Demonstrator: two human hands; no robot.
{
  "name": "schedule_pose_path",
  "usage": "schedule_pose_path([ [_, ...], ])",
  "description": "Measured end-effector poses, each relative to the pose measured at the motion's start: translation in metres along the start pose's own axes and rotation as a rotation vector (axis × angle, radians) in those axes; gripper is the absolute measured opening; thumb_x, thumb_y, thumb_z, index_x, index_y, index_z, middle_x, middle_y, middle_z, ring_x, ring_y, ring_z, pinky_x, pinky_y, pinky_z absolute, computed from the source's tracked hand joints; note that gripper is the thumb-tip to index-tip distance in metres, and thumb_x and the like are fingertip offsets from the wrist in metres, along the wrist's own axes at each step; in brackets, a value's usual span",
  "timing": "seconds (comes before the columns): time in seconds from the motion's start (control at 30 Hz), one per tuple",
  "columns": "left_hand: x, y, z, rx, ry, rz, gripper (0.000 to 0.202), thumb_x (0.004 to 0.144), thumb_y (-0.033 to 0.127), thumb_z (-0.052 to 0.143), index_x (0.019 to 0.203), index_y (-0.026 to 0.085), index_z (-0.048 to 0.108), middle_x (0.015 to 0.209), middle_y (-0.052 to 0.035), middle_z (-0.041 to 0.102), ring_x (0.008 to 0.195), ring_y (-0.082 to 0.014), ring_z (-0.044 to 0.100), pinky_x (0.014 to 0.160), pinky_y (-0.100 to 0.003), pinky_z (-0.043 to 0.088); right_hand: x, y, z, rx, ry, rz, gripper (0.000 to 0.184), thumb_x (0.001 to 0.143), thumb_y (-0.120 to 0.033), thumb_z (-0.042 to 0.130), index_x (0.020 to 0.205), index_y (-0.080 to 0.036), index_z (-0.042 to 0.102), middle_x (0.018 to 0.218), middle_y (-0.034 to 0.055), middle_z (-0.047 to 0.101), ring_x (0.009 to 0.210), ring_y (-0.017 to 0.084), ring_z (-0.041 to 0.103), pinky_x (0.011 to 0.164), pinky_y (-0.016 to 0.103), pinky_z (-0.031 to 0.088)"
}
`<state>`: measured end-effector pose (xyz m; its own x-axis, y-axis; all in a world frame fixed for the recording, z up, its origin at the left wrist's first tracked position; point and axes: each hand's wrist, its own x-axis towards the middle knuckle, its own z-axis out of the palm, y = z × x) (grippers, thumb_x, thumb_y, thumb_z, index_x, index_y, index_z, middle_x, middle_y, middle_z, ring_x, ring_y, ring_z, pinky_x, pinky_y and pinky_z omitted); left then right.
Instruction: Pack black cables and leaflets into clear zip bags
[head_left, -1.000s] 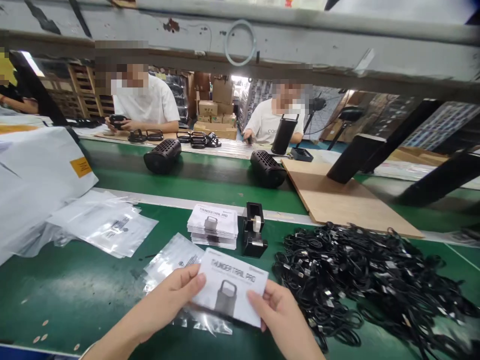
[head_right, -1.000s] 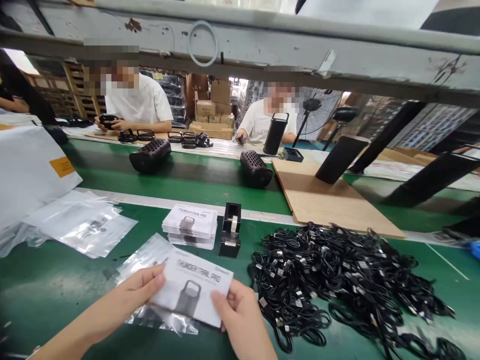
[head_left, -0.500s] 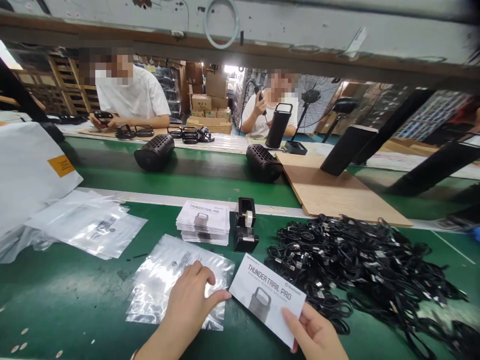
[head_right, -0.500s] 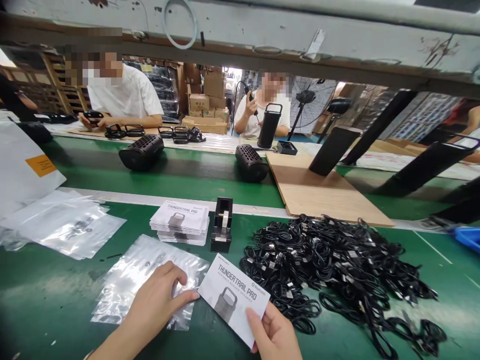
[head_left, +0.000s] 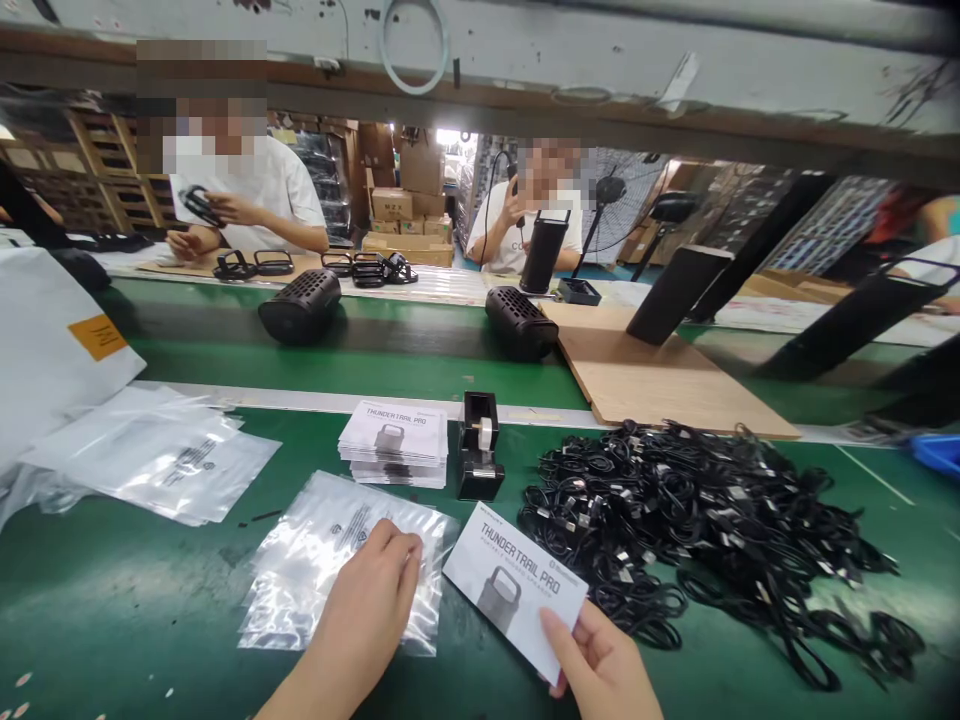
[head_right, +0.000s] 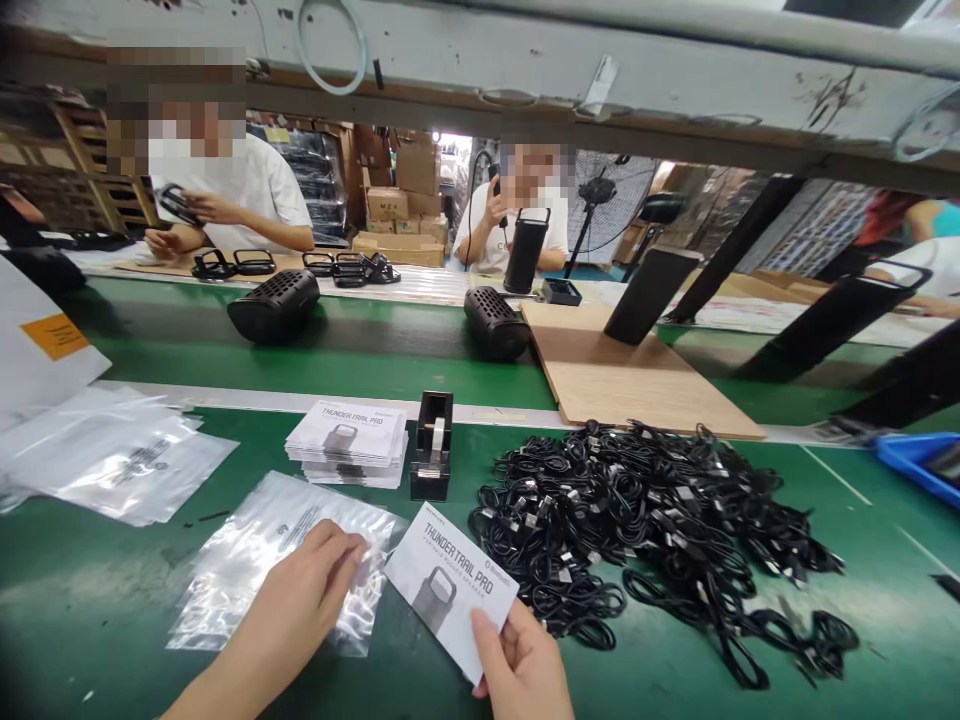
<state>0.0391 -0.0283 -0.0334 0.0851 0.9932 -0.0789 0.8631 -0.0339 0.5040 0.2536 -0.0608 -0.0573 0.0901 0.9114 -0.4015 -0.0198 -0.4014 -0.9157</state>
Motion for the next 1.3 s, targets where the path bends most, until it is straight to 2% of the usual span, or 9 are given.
schedule_pose_path([
  [0.1,0.003,0.004,0.004,0.002,-0.007,-0.013,0.019,0.08,0.038,0.049,0.082,0.021,0.056,0.086,-0.003,0.056,0.068,-0.0181,0.058,0.06,-0.029,0.042,0.0,0.003,-0.005,-0.009,0.05,0.003,0.057,0.062,-0.05,0.066,0.104,-0.011,0.062,0.088,0.0109,0.069,0.053,0.015,0.053,0.041,0.023,0.044],
  [0.17,0.007,0.006,0.007,-0.002,-0.062,-0.024,0.015,0.076,0.033,0.055,0.071,0.02,0.058,0.081,-0.0016,0.057,0.067,-0.0176,0.058,0.061,-0.028,0.042,-0.001,0.003,-0.008,-0.006,0.061,0.003,0.057,0.062,-0.049,0.066,0.105,-0.011,0.062,0.089,0.0109,0.069,0.055,0.015,0.053,0.041,0.023,0.044],
  [0.33,0.009,0.006,0.005,-0.057,-0.077,0.001,0.026,0.083,0.025,0.041,0.067,0.02,0.062,0.079,-0.0024,0.058,0.066,-0.0161,0.058,0.062,-0.028,0.041,-0.006,0.004,-0.004,0.037,0.094,-0.047,0.058,0.06,-0.052,0.067,0.1,-0.011,0.064,0.083,0.011,0.07,0.05,0.015,0.053,0.037,0.023,0.043],
  [0.67,-0.003,0.007,0.007,-0.087,0.013,0.028,0.03,0.086,0.029,0.036,0.067,0.02,0.057,0.074,-0.0014,0.054,0.058,-0.014,0.055,0.057,-0.027,0.041,-0.006,0.014,0.017,0.081,0.111,-0.069,0.062,0.058,-0.06,0.064,0.096,-0.011,0.064,0.069,0.0098,0.069,0.039,0.014,0.05,0.033,0.024,0.04],
  [0.77,-0.006,0.004,0.01,-0.139,0.069,0.036,0.023,0.085,0.029,0.038,0.071,0.021,0.055,0.074,0.0001,0.054,0.056,-0.0123,0.053,0.057,-0.026,0.042,-0.006,0.021,0.018,0.078,0.026,-0.016,0.065,0.058,-0.062,0.064,0.098,-0.011,0.062,0.067,0.0093,0.069,0.038,0.014,0.051,0.033,0.023,0.039],
  [0.93,-0.014,0.002,0.017,-0.225,0.13,0.086,0.02,0.085,0.03,0.039,0.071,0.022,0.051,0.072,0.001,0.052,0.054,-0.0116,0.051,0.051,-0.023,0.041,-0.004,0.028,0.026,0.146,-0.15,-0.033,0.062,0.058,-0.062,0.063,0.092,-0.009,0.064,0.071,0.0098,0.068,0.053,0.016,0.06,0.054,0.026,0.048],
  [1.1,-0.02,-0.001,0.016,-0.32,0.135,0.133,0.021,0.084,0.033,0.042,0.071,0.022,0.053,0.07,0.0009,0.052,0.056,-0.0121,0.052,0.052,-0.022,0.042,-0.005,-0.003,0.034,-0.048,-0.392,0.003,0.055,0.07,-0.058,0.054,0.096,-0.01,0.062,0.056,0.0029,0.061,0.042,0.009,0.053,0.04,0.016,0.04],
  [1.2,-0.023,-0.003,0.006,-0.372,0.081,0.125,0.023,0.083,0.037,0.044,0.069,0.023,0.054,0.067,0.001,0.053,0.057,-0.0128,0.052,0.053,-0.022,0.042,-0.005,-0.027,0.047,-0.08,-0.55,0.05,0.042,0.076,-0.048,0.051,0.089,-0.01,0.062,0.055,0.0008,0.058,0.049,0.009,0.057,0.051,0.018,0.047],
  [1.3,-0.024,-0.004,-0.002,-0.45,0.031,0.124,0.027,0.082,0.041,0.044,0.066,0.023,0.055,0.065,0.0014,0.053,0.058,-0.0135,0.051,0.055,-0.022,0.041,0.004,-0.033,0.07,-0.144,-0.553,0.018,0.022,0.077,-0.029,0.051,0.074,-0.01,0.062,0.056,0.0007,0.057,0.05,0.01,0.058,0.054,0.021,0.048],
])
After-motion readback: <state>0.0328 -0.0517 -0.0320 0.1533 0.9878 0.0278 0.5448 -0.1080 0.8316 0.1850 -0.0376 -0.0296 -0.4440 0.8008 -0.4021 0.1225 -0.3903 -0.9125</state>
